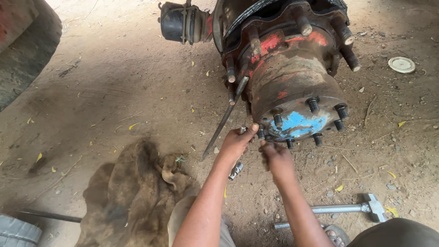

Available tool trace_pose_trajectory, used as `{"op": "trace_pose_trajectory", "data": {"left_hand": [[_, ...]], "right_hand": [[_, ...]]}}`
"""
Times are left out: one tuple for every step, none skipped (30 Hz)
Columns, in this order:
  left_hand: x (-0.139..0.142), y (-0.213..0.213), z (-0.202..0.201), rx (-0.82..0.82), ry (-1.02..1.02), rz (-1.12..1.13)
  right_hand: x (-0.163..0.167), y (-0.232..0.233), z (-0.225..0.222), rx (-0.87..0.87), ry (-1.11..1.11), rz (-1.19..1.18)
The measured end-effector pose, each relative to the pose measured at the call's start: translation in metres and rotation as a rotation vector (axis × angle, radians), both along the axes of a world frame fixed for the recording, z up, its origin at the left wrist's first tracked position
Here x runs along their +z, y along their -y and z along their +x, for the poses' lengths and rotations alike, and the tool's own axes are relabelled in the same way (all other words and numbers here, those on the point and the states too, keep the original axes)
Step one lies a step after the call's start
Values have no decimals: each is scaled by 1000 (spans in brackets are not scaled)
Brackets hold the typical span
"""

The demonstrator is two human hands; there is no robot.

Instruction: The person uses a wrench and hammer to loosen and remove bolts from a vehicle axle hub. They then use their hands to unscrew the remaining bolts and remove them from the hub.

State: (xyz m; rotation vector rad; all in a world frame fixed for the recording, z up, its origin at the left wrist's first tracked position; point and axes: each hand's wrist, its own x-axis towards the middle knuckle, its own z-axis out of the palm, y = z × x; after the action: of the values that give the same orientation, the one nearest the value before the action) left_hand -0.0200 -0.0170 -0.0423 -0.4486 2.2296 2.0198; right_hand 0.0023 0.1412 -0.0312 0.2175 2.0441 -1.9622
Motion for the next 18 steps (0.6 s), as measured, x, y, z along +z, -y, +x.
{"op": "trace_pose_trajectory", "data": {"left_hand": [[0, 0, 0, -4, -11, 24], [0, 0, 0, -8, -22, 48], [0, 1, 0, -12, -30, 73], [0, 1, 0, -15, -29, 78], [0, 1, 0, -19, -32, 82], [0, 2, -1, -21, -36, 86], [-1, 2, -2, -18, -15, 37], [-1, 3, -3, -15, 5, -11], [-2, 4, -5, -13, 23, -61], [-3, 4, -5, -7, 34, -70], [-4, 4, -6, 0, 44, -81], [-5, 5, -7, 9, 55, -91], [-7, 5, -6, 4, 27, -60], [-8, 4, -6, -1, -2, -30], [-9, 4, -6, -9, -33, -1], [-9, 4, -5, -13, -22, -14], [-10, 4, -5, -18, -10, -27], [-10, 4, -4, -24, 1, -41]], "right_hand": [[1, -1, 0, -24, -60, 367], [0, -2, 0, -24, -36, 261], [0, -2, 0, -23, -10, 157], [2, -2, 2, -23, 18, 53], [4, -3, 2, -24, 41, -53], [6, -3, 3, -24, 63, -157], [8, -4, 4, -25, 88, -260], [9, -4, 5, 2, 191, -457], [10, -4, 6, 29, 293, -656], [10, -4, 7, 58, 392, -855], [8, -3, 7, 41, 401, -904], [7, -3, 6, 24, 413, -952], [5, -1, 6, 4, 431, -999], [3, 0, 6, 24, 395, -1003], [1, 1, 3, 44, 354, -1009], [-1, 2, 2, 62, 313, -1013], [-2, 2, 0, 72, 252, -837], [-2, 3, -1, 83, 190, -661]]}}
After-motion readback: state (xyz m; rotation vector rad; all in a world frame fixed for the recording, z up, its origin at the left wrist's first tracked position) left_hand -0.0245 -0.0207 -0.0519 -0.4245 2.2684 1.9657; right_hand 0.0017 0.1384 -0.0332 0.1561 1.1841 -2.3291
